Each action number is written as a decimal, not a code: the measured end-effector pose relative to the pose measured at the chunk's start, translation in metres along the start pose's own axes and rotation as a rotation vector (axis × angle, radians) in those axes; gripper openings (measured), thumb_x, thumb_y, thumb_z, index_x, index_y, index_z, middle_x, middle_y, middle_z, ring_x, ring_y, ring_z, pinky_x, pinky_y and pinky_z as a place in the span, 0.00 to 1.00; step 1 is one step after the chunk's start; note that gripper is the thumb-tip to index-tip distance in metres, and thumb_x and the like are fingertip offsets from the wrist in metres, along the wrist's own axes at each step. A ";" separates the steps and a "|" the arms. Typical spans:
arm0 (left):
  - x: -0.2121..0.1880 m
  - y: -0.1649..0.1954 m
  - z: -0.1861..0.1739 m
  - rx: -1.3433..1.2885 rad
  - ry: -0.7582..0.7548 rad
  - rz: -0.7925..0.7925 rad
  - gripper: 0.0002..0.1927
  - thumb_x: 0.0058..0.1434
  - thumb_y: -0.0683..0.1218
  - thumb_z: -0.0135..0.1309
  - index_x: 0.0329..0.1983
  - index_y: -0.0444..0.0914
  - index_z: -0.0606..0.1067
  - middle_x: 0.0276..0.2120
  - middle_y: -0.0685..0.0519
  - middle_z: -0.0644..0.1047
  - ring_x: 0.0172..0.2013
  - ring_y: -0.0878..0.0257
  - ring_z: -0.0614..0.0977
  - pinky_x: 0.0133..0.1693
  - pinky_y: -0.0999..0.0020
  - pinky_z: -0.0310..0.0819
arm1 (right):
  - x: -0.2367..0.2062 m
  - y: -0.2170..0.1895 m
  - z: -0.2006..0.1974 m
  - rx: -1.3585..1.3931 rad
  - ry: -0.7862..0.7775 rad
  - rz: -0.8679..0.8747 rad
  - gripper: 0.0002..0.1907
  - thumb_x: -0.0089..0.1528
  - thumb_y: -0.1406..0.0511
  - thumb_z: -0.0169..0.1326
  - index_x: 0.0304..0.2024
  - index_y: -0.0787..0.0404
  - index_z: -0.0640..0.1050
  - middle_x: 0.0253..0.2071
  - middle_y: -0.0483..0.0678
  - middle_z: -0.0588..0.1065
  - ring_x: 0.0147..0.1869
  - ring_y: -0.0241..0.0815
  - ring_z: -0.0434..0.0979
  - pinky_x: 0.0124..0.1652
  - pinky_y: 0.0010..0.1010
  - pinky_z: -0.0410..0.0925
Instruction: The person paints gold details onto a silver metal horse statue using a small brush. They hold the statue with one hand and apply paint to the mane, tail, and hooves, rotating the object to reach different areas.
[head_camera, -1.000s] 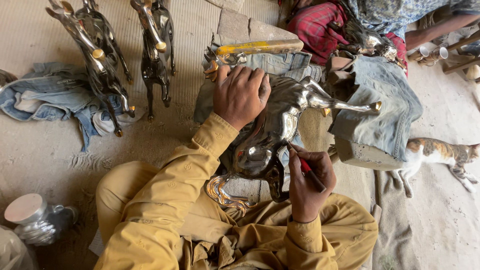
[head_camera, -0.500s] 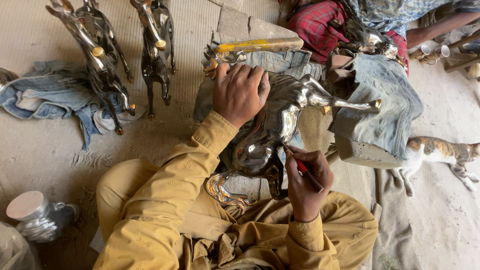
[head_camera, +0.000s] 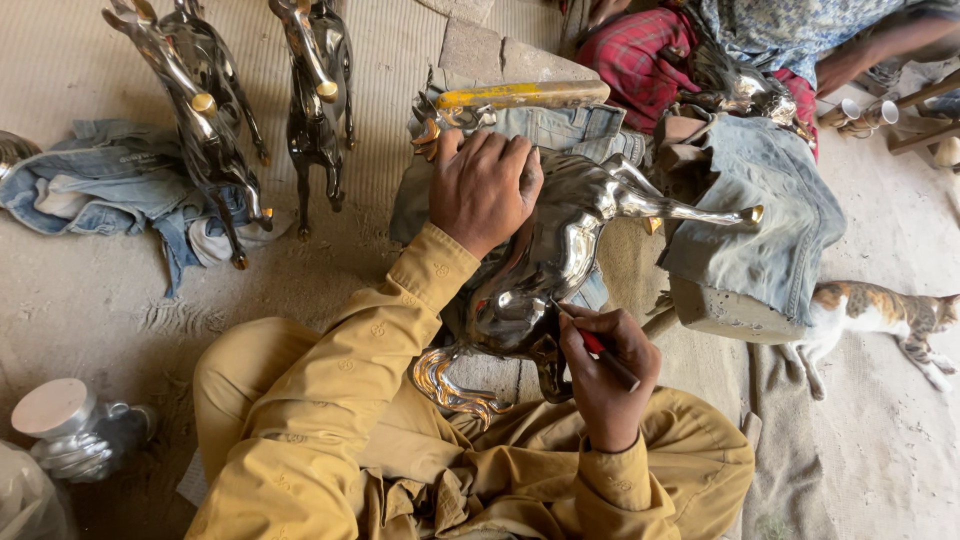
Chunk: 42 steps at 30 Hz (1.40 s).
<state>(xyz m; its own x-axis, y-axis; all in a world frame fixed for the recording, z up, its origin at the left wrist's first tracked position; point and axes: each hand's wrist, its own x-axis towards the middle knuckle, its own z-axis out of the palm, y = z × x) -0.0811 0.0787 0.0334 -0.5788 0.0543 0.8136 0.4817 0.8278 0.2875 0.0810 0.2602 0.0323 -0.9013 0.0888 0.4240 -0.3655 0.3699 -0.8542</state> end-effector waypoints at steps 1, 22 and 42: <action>0.000 0.000 0.000 0.003 0.007 0.002 0.10 0.68 0.48 0.55 0.31 0.41 0.73 0.26 0.54 0.74 0.34 0.57 0.76 0.44 0.56 0.62 | 0.001 0.001 -0.001 0.032 -0.020 0.018 0.07 0.62 0.77 0.60 0.32 0.68 0.75 0.34 0.51 0.79 0.52 0.43 0.85 0.50 0.29 0.78; 0.001 0.001 -0.002 -0.005 0.039 -0.003 0.10 0.68 0.48 0.55 0.31 0.41 0.73 0.26 0.54 0.74 0.34 0.57 0.77 0.45 0.57 0.62 | 0.094 -0.003 -0.051 0.076 -0.805 0.217 0.03 0.54 0.76 0.62 0.30 0.67 0.80 0.30 0.45 0.81 0.35 0.27 0.76 0.36 0.20 0.71; -0.001 -0.002 -0.001 -0.009 0.034 0.014 0.09 0.68 0.48 0.55 0.32 0.40 0.74 0.27 0.53 0.74 0.34 0.57 0.77 0.44 0.56 0.61 | 0.048 -0.017 -0.064 0.045 -0.680 0.088 0.05 0.54 0.77 0.60 0.33 0.67 0.81 0.41 0.51 0.85 0.40 0.32 0.85 0.38 0.21 0.77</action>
<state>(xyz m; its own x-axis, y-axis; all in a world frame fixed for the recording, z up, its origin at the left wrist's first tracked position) -0.0808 0.0764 0.0326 -0.5494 0.0470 0.8342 0.4958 0.8220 0.2802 0.0583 0.3179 0.0864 -0.8684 -0.4891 0.0819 -0.2803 0.3478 -0.8947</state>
